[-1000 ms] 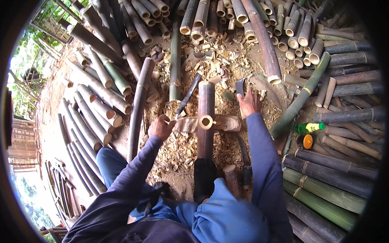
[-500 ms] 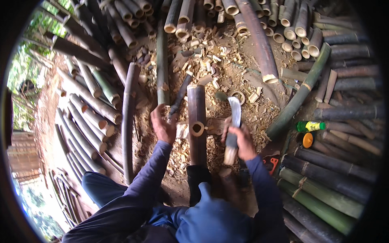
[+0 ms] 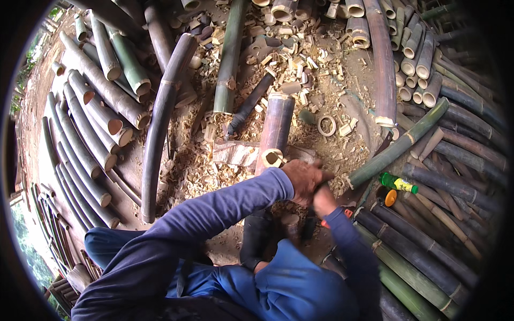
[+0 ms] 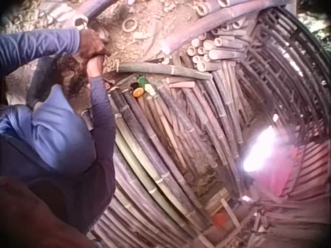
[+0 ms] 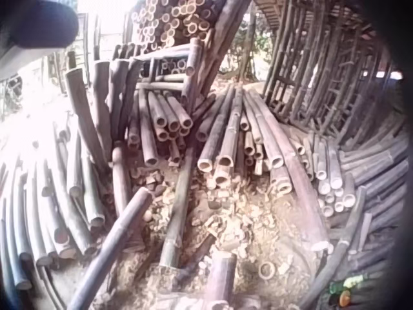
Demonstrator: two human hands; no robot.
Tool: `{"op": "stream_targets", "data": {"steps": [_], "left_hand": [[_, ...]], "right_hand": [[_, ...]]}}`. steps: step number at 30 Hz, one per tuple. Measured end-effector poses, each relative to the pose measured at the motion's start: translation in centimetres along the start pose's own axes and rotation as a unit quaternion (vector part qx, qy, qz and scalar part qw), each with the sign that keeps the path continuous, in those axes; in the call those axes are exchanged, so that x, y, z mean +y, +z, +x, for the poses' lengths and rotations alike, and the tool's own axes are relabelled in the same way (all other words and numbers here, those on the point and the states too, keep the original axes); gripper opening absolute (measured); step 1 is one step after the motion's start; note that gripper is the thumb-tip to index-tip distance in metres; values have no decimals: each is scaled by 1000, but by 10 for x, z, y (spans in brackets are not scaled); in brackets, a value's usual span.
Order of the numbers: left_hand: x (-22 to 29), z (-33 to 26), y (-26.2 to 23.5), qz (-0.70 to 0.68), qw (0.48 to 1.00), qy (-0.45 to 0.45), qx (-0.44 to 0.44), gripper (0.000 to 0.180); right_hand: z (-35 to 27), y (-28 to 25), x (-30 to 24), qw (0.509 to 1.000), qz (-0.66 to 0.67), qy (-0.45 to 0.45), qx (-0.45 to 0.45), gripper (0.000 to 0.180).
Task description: The person cuts bamboo poles into shorter sections using a machete and a wooden block. They then use a knife to split and shape the ends of the bamboo pieces.
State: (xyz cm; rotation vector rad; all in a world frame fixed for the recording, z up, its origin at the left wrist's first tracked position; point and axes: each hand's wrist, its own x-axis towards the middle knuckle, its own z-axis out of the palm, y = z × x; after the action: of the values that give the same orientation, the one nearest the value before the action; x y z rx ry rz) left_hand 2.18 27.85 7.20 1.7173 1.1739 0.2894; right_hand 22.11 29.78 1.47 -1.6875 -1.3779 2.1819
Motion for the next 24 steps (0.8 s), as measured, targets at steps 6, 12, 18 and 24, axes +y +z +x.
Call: {"op": "stream_targets", "data": {"steps": [6,12,18,24], "left_hand": [[-17,-17,6,-170,898,-2,407,92],[-3,-1,29,-224,725,-36,650,113],[14,-5,71,-197,814,-33,545,108],[9,-47,48,-133,959,-40,247,110]], "right_hand": [[42,38,-152,570,-775,-240,-130,32],[76,51,-161,322,-797,-501,-101,24],[19,30,-140,482,-757,-404,-177,34],[-11,35,-61,701,-673,-205,-120,47]]}}
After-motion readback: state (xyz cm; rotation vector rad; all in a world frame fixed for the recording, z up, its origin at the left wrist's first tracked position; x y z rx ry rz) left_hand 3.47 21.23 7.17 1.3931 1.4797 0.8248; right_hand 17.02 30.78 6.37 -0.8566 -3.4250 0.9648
